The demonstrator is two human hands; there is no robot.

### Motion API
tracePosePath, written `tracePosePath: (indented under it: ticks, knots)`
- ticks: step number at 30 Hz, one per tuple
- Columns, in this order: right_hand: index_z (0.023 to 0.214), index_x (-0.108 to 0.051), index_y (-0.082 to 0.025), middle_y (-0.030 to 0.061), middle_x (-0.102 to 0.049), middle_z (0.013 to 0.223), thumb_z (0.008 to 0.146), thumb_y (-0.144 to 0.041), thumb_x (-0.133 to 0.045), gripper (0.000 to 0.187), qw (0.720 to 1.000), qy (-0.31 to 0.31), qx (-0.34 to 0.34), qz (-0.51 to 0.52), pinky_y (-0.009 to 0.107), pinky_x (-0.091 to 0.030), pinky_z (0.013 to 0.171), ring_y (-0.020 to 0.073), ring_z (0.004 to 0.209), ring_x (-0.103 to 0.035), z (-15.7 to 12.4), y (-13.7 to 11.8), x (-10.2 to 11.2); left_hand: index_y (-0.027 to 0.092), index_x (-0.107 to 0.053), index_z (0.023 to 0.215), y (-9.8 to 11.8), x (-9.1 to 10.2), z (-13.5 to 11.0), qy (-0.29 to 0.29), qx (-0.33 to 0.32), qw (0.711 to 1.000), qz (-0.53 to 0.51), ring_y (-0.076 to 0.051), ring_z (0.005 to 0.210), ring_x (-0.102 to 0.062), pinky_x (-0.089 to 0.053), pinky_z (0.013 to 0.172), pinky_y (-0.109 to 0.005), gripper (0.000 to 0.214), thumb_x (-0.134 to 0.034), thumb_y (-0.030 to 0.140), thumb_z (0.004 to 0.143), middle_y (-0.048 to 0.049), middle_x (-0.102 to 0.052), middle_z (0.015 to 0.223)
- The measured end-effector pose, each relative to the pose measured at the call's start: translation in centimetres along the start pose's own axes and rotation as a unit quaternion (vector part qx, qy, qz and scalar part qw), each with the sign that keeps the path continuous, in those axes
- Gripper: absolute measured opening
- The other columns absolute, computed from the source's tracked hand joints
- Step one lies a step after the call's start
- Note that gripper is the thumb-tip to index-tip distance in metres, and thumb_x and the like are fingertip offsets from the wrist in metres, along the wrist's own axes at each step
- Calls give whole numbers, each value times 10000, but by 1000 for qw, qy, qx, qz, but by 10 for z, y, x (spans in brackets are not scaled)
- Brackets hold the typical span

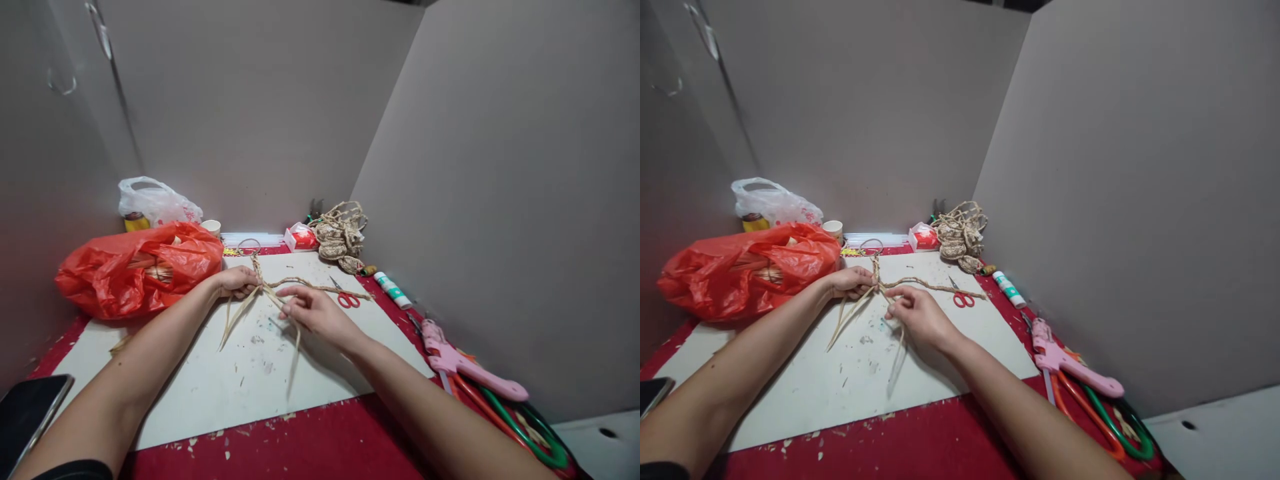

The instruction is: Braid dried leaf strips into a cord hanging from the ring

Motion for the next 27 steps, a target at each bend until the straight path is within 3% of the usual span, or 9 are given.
tracePosePath:
  ticks: [4, 7, 8, 9, 12, 14, 16, 20, 27]
  knots:
    - [839, -584, -104, 8, -602, 628, 739, -151, -522, 127, 997, 31, -62, -19, 199, -252, 417, 47, 402, -332, 50, 14, 0, 130, -506, 655, -2, 1, 0, -8, -2, 1000, -19, -3, 364, -198, -85, 352, -146, 286, -742, 284, 603, 81, -323, 472]
    - [670, -588, -112, -3, -559, 540, 727, -260, -586, 158, 989, -69, -77, -104, 203, -254, 422, 58, 414, -355, 69, 24, 0, 128, -497, 645, -4, 0, 1, -5, -5, 1000, -22, -2, 362, -201, -88, 354, -148, 287, -735, 283, 608, 78, -331, 471]
    - [632, -586, -116, -4, -551, 528, 725, -305, -596, 211, 986, -73, -60, -135, 205, -270, 435, 67, 431, -377, 73, 25, 2, 125, -499, 644, -4, 0, 1, -6, -4, 1000, -22, -2, 362, -204, -88, 354, -148, 284, -732, 285, 612, 78, -330, 471]
    - [614, -585, -118, -1, -552, 534, 732, -343, -592, 254, 985, -44, -32, -162, 206, -294, 457, 77, 458, -409, 78, 25, 5, 122, -504, 648, -4, 0, 2, -9, -2, 1000, -21, -2, 362, -205, -88, 355, -149, 280, -728, 286, 617, 78, -328, 472]
    - [658, -587, -123, 22, -596, 621, 801, -390, -511, 312, 969, 121, 46, -212, 203, -351, 537, 106, 567, -499, 92, 22, 12, 110, -529, 683, -4, 1, 3, -24, 1, 999, -23, 0, 361, -192, -80, 353, -150, 256, -713, 282, 639, 81, -320, 477]
    - [680, -585, -121, 38, -612, 647, 834, -377, -472, 320, 962, 127, 29, -239, 202, -359, 545, 112, 585, -516, 104, 24, 7, 109, -537, 707, -4, 3, 3, -34, -4, 999, -31, 1, 362, -181, -77, 353, -149, 241, -704, 273, 651, 82, -316, 483]
    - [650, -580, -120, 38, -589, 575, 848, -363, -456, 338, 964, 77, -7, -253, 204, -347, 511, 110, 528, -501, 115, 26, -2, 112, -537, 720, -4, 4, 2, -41, -11, 998, -40, 1, 366, -173, -81, 355, -145, 237, -697, 277, 663, 86, -303, 490]
    - [669, -578, -127, 9, -514, 457, 861, -342, -430, 325, 967, 43, -24, -251, 215, -320, 466, 107, 430, -445, 124, 29, -12, 123, -528, 728, -3, 3, 2, -31, -26, 998, -39, -5, 373, -182, -94, 359, -143, 239, -690, 291, 673, 88, -291, 494]
    - [778, -586, -147, 81, -634, 790, 807, -309, -508, 183, 951, 92, 15, -294, 243, -357, 627, 164, 708, -538, 110, 14, 1, 153, -461, 701, 7, -7, -4, 25, -55, 998, -22, -12, 380, -179, -103, 361, -142, 262, -662, 322, 708, 87, -280, 507]
Point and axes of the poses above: each hand's wrist, its own z-axis towards the middle knuckle, its own x-axis out of the back of the hand, y = z × x, the point moved 2 cm from there along z, towards the middle knuckle
